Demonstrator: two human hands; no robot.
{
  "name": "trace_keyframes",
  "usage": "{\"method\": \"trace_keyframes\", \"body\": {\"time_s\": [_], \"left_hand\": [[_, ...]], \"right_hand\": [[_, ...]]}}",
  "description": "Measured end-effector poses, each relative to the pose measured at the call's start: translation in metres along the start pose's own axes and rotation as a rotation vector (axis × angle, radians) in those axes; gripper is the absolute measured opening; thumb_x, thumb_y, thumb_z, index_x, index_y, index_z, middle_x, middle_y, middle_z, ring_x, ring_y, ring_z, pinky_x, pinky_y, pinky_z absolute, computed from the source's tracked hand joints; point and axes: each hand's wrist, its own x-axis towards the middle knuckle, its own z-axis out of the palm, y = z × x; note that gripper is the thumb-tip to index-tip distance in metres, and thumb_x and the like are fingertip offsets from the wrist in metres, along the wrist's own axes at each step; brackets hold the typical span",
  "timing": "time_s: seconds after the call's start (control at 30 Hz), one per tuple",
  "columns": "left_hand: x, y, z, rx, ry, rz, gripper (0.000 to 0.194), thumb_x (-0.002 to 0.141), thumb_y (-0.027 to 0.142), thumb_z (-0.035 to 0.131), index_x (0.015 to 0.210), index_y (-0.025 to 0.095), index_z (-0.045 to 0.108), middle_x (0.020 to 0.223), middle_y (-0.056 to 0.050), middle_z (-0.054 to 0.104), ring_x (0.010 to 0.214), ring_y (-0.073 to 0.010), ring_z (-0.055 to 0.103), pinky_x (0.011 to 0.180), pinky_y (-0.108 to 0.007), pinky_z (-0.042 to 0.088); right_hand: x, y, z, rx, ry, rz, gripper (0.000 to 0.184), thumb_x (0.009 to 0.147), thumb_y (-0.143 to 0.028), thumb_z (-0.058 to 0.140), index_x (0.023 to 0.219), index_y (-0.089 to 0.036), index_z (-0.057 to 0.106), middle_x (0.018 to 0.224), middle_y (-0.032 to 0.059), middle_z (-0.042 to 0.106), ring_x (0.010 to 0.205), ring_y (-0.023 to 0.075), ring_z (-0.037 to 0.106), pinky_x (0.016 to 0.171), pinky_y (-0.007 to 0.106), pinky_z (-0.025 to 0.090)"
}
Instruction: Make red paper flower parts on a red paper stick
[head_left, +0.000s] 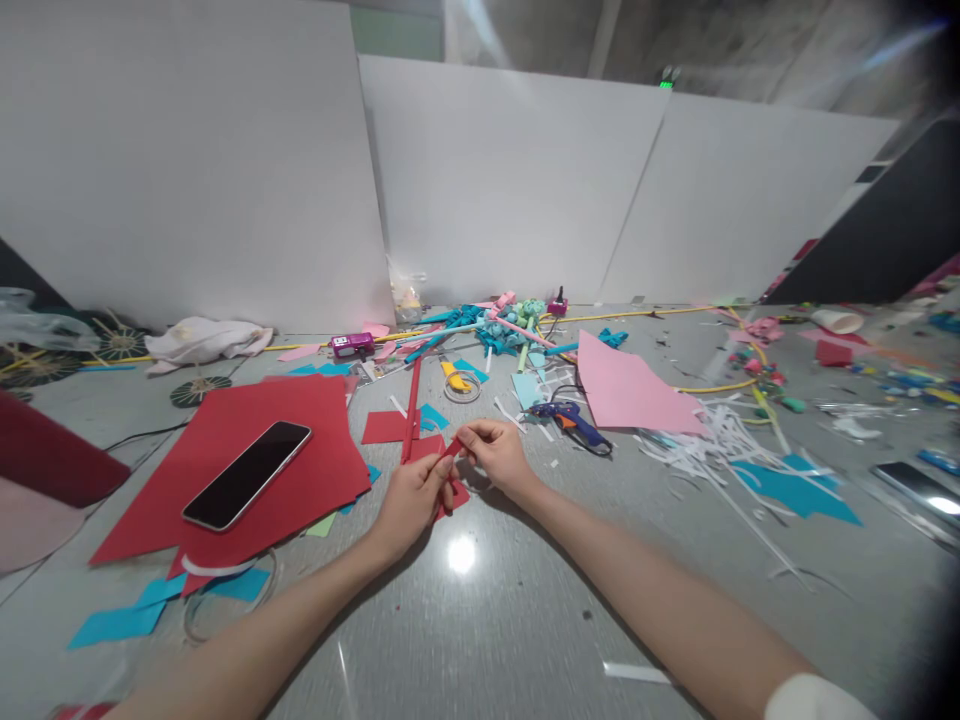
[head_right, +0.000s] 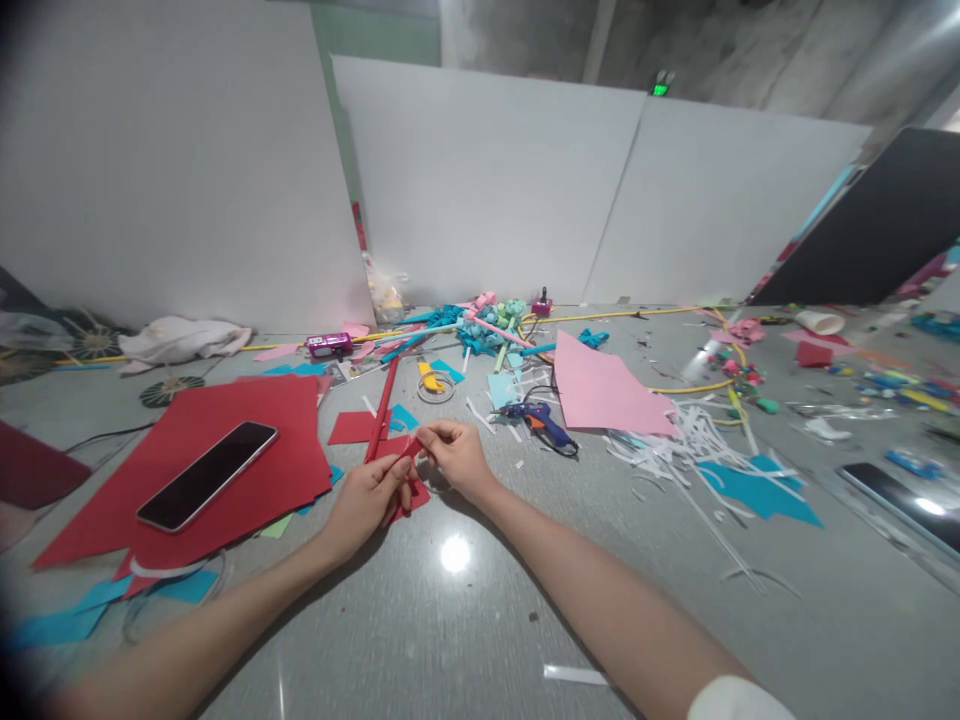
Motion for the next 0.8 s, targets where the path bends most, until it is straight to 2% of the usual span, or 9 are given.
{"method": "trace_keyframes", "body": {"time_s": [0.17,0.33,0.43,0.5,0.67,0.73,0.8], "left_hand": [[0.0002,0.0026,0.0002,-0.12,-0.028,-0.013,0.053,0.1,0.064,0.046,0.095,0.015,0.067,0.056,-0.002,0.066,0.036,-0.0099,0.041,0.039,-0.021,0.03],[0.0027,0.0032,-0.0023,-0.132,0.044,0.015,0.048,0.094,0.059,0.061,0.098,0.013,0.073,0.07,-0.007,0.074,0.041,-0.0101,0.05,0.041,-0.021,0.033],[0.0042,-0.0005,-0.0044,-0.116,0.061,0.044,0.047,0.094,0.058,0.063,0.097,0.013,0.076,0.071,-0.009,0.075,0.042,-0.0101,0.05,0.044,-0.022,0.035],[0.0044,-0.0028,-0.0055,-0.094,0.054,0.046,0.048,0.094,0.058,0.062,0.096,0.013,0.078,0.066,-0.007,0.072,0.042,-0.0104,0.049,0.045,-0.022,0.035],[0.0025,-0.0006,-0.0064,-0.049,0.047,0.043,0.045,0.094,0.057,0.063,0.095,0.014,0.078,0.057,-0.004,0.067,0.041,-0.0107,0.049,0.044,-0.021,0.034],[0.0019,0.0023,-0.0057,-0.058,0.043,0.033,0.045,0.093,0.057,0.064,0.091,0.013,0.077,0.058,-0.004,0.068,0.042,-0.0108,0.051,0.043,-0.021,0.036],[0.0016,0.0046,-0.0048,-0.099,0.035,0.026,0.043,0.093,0.056,0.066,0.093,0.013,0.074,0.068,-0.007,0.073,0.045,-0.0121,0.058,0.043,-0.021,0.039]], "right_hand": [[0.0016,-0.0011,-0.0024,-0.012,0.056,-0.051,0.04,0.088,-0.055,0.073,0.083,-0.016,0.076,0.06,0.0006,0.064,0.051,0.0125,0.052,0.052,0.025,0.042],[0.0014,-0.002,-0.0018,-0.019,0.058,-0.075,0.04,0.091,-0.057,0.069,0.09,-0.017,0.075,0.069,0.0018,0.068,0.057,0.0137,0.056,0.056,0.025,0.046],[0.0015,-0.0016,-0.0011,0.004,0.057,-0.074,0.039,0.09,-0.056,0.071,0.09,-0.017,0.073,0.069,0.0013,0.067,0.059,0.0134,0.056,0.057,0.025,0.047],[0.0012,-0.0021,-0.0008,0.032,0.03,-0.064,0.038,0.087,-0.056,0.075,0.089,-0.017,0.072,0.071,0.0014,0.068,0.061,0.0138,0.058,0.059,0.025,0.049],[-0.0011,-0.0035,-0.0005,0.104,-0.159,0.035,0.04,0.083,-0.056,0.079,0.085,-0.017,0.074,0.078,0.0034,0.072,0.068,0.0148,0.062,0.064,0.027,0.054],[-0.0017,-0.0033,-0.0006,0.116,-0.166,0.049,0.04,0.084,-0.056,0.079,0.085,-0.016,0.075,0.076,0.0027,0.072,0.064,0.013,0.06,0.062,0.026,0.052],[-0.0017,-0.0033,-0.0008,0.107,-0.165,0.039,0.039,0.085,-0.054,0.079,0.085,-0.015,0.076,0.075,0.0026,0.071,0.062,0.0116,0.058,0.061,0.025,0.05]]}}
